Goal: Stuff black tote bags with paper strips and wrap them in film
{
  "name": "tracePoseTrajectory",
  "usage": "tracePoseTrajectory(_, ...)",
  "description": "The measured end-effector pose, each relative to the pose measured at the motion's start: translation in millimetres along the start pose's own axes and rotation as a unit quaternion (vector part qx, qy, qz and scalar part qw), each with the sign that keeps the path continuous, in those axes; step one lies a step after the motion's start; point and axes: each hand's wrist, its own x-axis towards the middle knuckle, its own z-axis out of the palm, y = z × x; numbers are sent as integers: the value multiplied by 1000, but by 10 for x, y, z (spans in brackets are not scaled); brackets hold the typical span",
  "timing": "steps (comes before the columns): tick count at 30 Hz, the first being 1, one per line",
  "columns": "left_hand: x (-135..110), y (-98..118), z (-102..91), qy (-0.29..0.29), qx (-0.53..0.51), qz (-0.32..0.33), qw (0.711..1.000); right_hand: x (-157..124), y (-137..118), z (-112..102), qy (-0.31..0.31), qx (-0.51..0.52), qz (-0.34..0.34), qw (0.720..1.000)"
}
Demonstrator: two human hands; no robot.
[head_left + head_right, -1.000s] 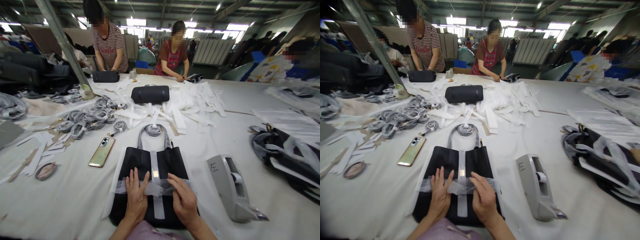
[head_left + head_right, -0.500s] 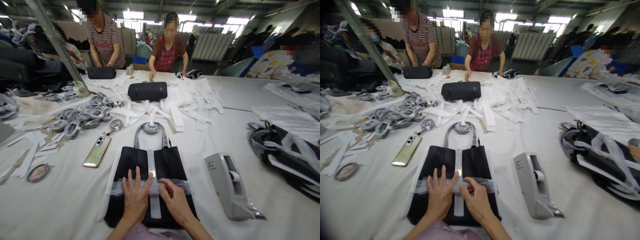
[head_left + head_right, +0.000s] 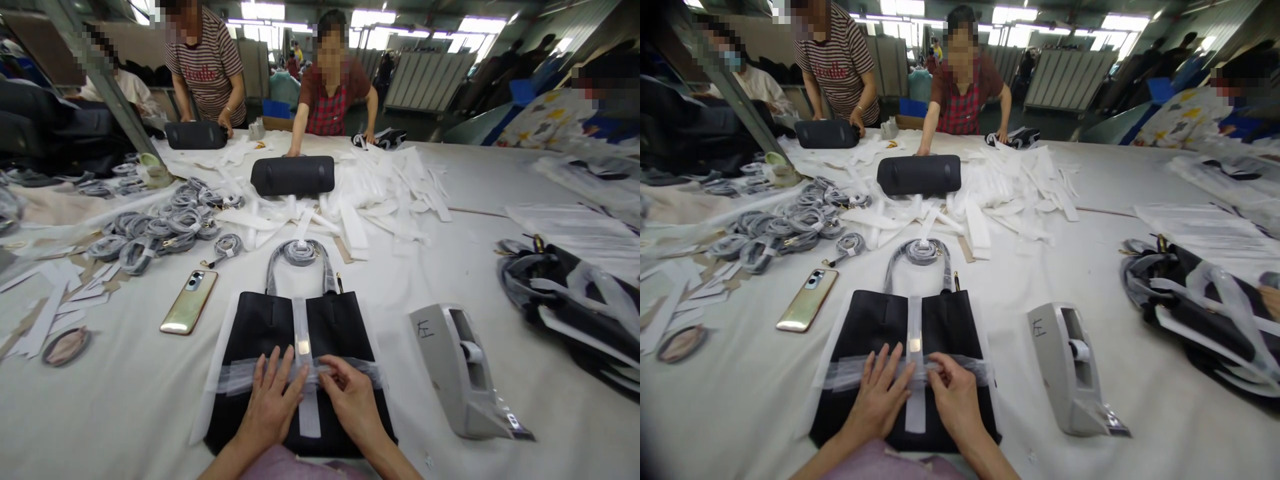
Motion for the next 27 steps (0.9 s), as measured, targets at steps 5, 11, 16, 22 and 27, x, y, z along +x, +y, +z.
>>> tracePoseTrajectory(5, -154, -124, 38, 26, -77, 60, 995, -24, 42, -18, 9, -30, -15, 999)
tracePoseTrajectory(11, -39, -100, -22, -104, -86, 75, 988, -3, -48, -23, -5, -67, -56, 996)
tracePoseTrajectory(16, 37, -50, -87, -112, 1, 118, 987, -1, -34, 36, 31, -137, -89, 986)
tracePoseTrajectory(22, 82, 36, -127, -33, 148, 156, 976, 19, 95, 149, 87, -177, -138, 971)
tracePoseTrajectory(27, 107, 86, -137, -34, 209, 136, 968, 43, 86, 144, 103, -229, -158, 955)
